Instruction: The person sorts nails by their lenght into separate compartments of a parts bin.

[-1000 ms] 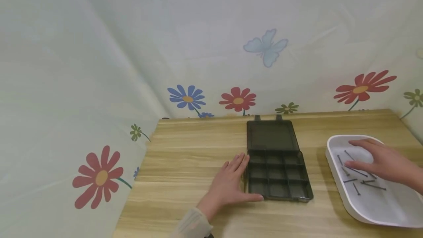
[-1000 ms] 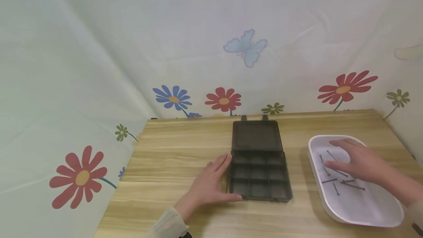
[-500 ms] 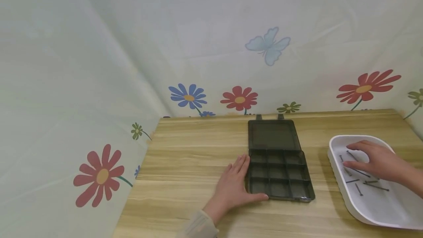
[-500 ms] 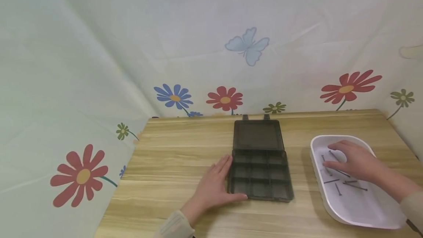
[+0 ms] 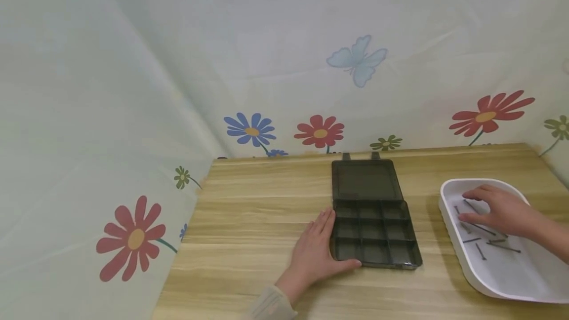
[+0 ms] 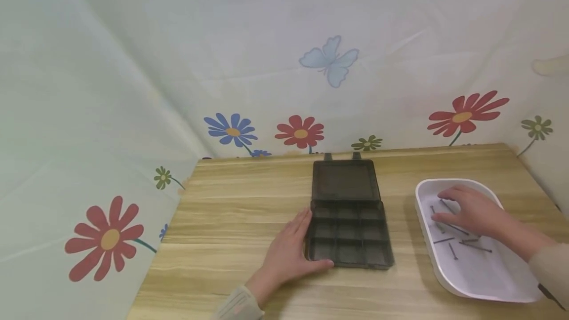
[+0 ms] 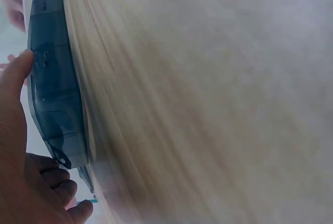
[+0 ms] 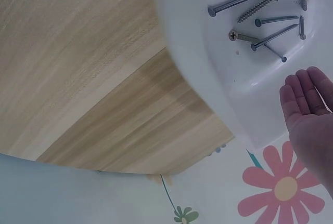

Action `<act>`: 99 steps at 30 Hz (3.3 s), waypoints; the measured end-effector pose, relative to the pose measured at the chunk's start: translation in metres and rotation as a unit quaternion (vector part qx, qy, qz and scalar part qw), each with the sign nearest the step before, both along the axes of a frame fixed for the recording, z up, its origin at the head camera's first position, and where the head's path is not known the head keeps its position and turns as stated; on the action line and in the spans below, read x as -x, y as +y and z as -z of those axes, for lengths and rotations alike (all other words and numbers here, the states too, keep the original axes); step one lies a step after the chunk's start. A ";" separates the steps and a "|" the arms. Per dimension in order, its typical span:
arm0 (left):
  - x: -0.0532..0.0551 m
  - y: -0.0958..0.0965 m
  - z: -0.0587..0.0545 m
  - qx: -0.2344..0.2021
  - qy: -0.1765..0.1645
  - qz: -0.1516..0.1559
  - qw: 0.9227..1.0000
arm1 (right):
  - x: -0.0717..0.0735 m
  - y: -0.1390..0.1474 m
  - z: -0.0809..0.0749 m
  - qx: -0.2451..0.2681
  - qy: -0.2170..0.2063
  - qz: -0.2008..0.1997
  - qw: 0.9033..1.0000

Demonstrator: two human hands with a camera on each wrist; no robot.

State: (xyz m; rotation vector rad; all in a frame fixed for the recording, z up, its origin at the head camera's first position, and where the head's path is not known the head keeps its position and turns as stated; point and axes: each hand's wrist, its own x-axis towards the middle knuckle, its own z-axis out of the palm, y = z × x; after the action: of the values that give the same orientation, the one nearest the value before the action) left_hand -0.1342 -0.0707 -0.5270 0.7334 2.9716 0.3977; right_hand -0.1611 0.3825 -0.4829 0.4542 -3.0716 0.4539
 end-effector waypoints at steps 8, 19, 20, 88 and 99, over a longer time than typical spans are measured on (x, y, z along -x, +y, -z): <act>-0.001 0.000 0.000 -0.007 -0.006 -0.006 1.000 | 0.006 -0.002 0.001 0.009 -0.019 -0.008 1.000; 0.000 -0.001 -0.001 -0.004 -0.005 -0.002 1.000 | 0.008 -0.004 0.016 0.019 -0.020 -0.003 1.000; 0.000 0.000 -0.001 -0.004 -0.005 -0.001 1.000 | 0.008 -0.004 0.017 0.018 -0.018 -0.003 1.000; 0.000 0.001 -0.003 -0.003 -0.004 0.000 1.000 | 0.023 -0.015 0.014 0.015 -0.045 -0.044 0.998; 0.000 0.001 -0.003 -0.013 -0.007 0.003 1.000 | 0.024 -0.020 -0.021 0.015 0.029 -0.049 0.998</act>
State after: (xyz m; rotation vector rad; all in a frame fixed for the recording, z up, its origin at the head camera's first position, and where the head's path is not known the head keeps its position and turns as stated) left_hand -0.1344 -0.0694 -0.5240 0.7402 2.9559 0.4385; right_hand -0.1852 0.3620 -0.4621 0.6070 -2.9925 0.4794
